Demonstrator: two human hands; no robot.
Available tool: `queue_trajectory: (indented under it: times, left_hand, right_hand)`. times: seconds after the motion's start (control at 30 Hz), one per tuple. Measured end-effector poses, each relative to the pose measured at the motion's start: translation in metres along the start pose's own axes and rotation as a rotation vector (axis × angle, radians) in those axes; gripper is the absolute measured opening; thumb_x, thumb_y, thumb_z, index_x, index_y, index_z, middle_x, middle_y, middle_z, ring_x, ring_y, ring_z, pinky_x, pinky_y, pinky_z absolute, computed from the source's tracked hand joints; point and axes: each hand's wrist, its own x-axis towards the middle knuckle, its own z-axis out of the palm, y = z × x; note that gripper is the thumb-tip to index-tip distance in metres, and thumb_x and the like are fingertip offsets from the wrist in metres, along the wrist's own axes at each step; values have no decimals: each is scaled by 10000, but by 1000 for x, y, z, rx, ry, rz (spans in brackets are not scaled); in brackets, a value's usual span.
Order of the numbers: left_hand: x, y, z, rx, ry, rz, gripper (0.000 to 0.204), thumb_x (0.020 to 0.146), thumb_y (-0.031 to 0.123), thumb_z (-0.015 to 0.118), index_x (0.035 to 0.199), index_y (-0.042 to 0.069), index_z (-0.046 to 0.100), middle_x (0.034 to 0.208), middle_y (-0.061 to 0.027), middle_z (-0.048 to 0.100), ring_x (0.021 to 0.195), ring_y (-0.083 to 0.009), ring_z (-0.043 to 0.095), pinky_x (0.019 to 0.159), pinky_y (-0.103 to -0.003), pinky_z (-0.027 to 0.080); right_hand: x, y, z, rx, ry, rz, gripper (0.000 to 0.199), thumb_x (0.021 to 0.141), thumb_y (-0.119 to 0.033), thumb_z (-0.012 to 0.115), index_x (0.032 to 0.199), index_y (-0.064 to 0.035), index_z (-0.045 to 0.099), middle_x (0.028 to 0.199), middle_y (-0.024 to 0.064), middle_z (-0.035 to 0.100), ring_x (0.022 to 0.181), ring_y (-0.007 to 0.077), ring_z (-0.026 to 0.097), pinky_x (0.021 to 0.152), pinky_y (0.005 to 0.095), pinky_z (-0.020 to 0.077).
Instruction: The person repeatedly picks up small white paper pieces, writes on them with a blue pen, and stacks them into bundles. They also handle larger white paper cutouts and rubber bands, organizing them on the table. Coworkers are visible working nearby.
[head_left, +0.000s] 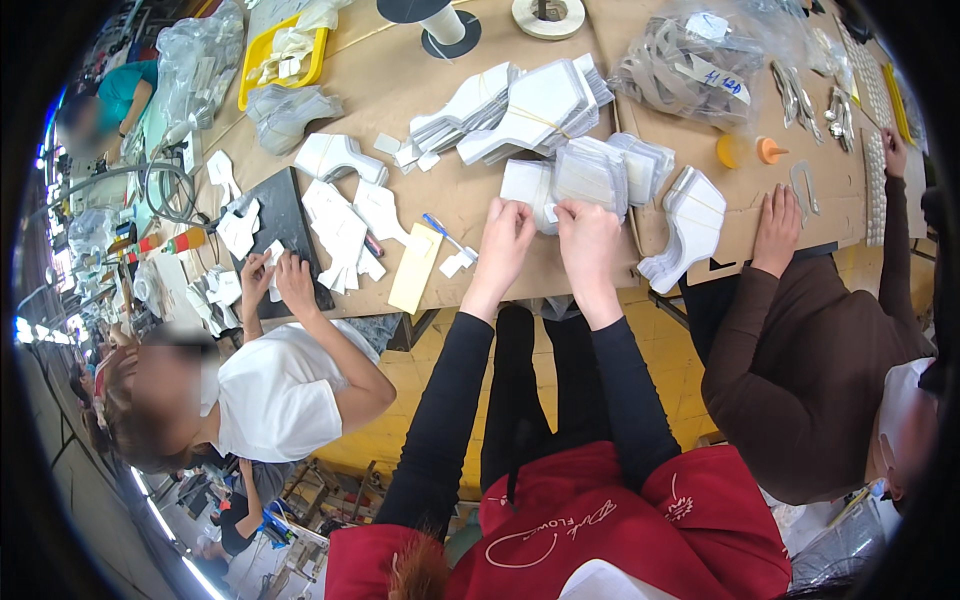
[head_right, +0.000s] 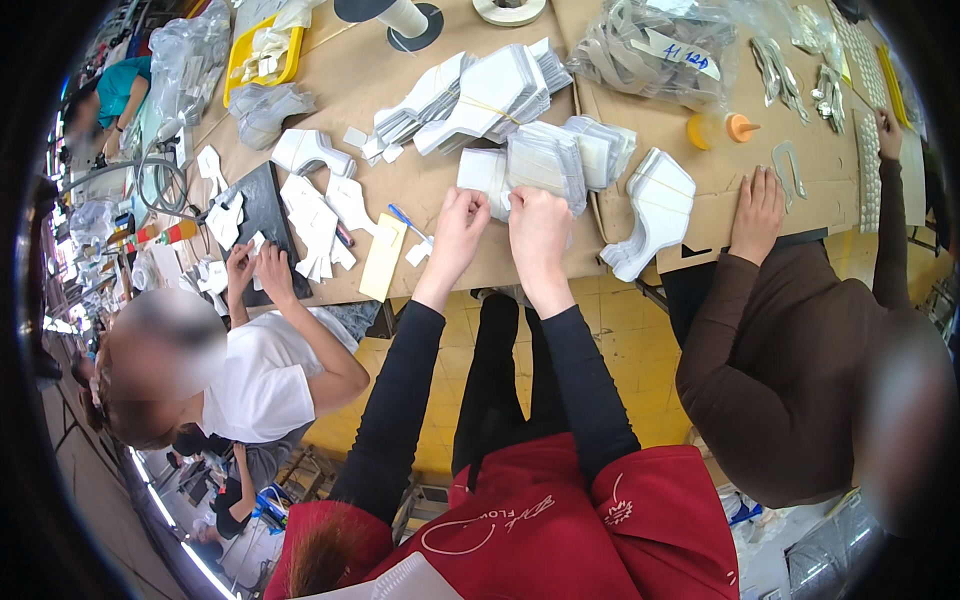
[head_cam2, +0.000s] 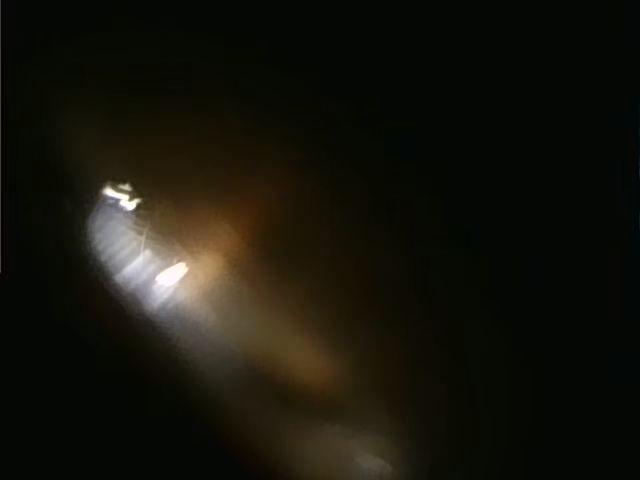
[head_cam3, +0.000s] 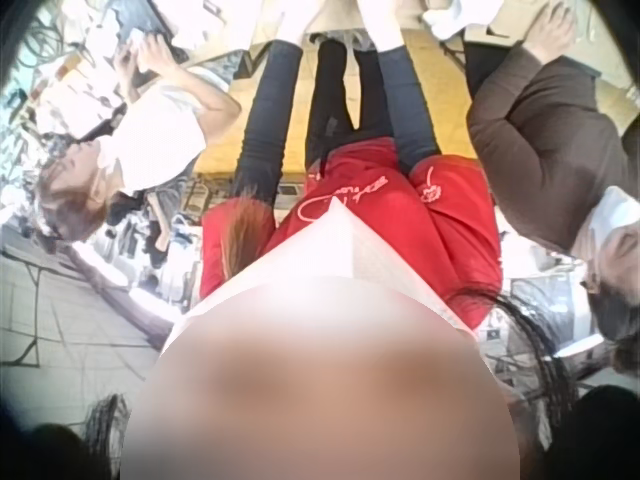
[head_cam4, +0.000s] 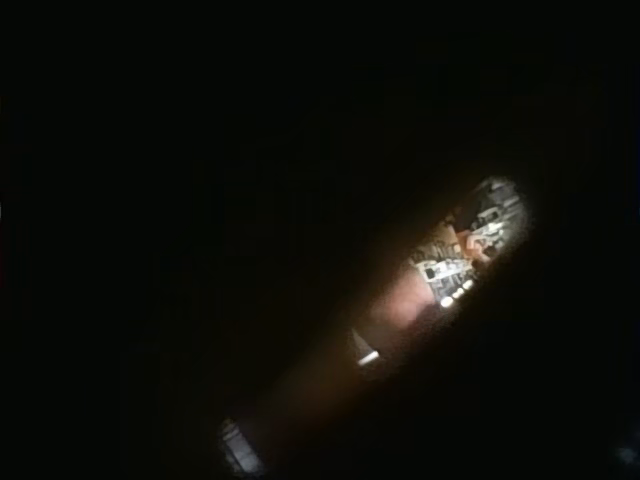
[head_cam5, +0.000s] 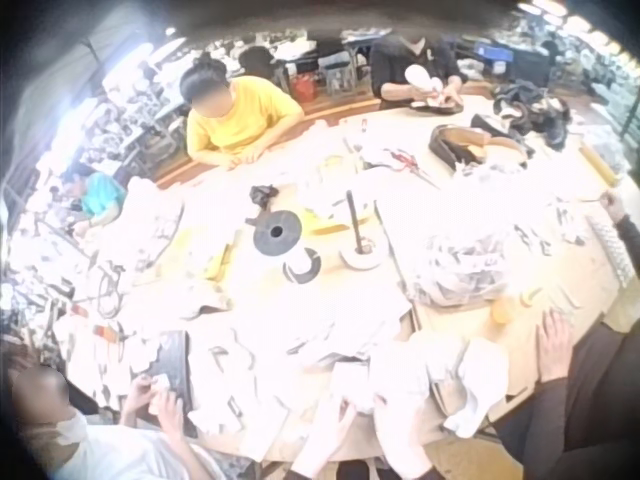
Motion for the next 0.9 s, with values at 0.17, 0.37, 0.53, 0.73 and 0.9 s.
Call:
queue_trajectory:
  times: [0.17,0.37,0.53,0.73,0.9]
  left_hand:
    - [1,1,0,36,-17,-51,100,931,68,625,965,-20,593,988,-130,518,864,-241,572,788,-344,484]
    - [-6,0,4,-11,95,-37,107,927,49,640,996,-31,622,975,-127,554,853,-228,609,795,-323,511]
    - [-10,3,11,41,181,-5,108,931,33,639,1018,-30,632,968,-119,588,871,-204,624,812,-318,523]
    - [-46,-7,-7,-48,284,-158,189,920,29,624,1104,-11,617,996,-125,600,882,-222,626,797,-336,516]
    - [-96,-30,-38,-21,376,-345,202,921,29,627,1121,-3,620,1000,-103,619,866,-188,621,794,-325,518]
  right_hand:
    - [-6,-3,21,326,29,152,158,860,-77,722,954,43,765,787,194,743,730,241,759,667,320,565]
    - [-19,-8,34,571,113,255,176,872,-81,716,985,46,763,791,199,743,717,228,756,662,309,559]
    - [-12,-1,15,105,-34,31,189,871,-134,727,986,10,772,792,219,714,674,308,724,653,360,546]
    - [-21,-2,-18,315,-18,31,217,868,-126,738,1055,-16,744,972,177,720,818,310,698,744,422,536]
    - [-33,17,-28,147,261,-26,697,826,-156,809,1409,-20,452,1424,234,453,1237,361,508,1027,463,416]
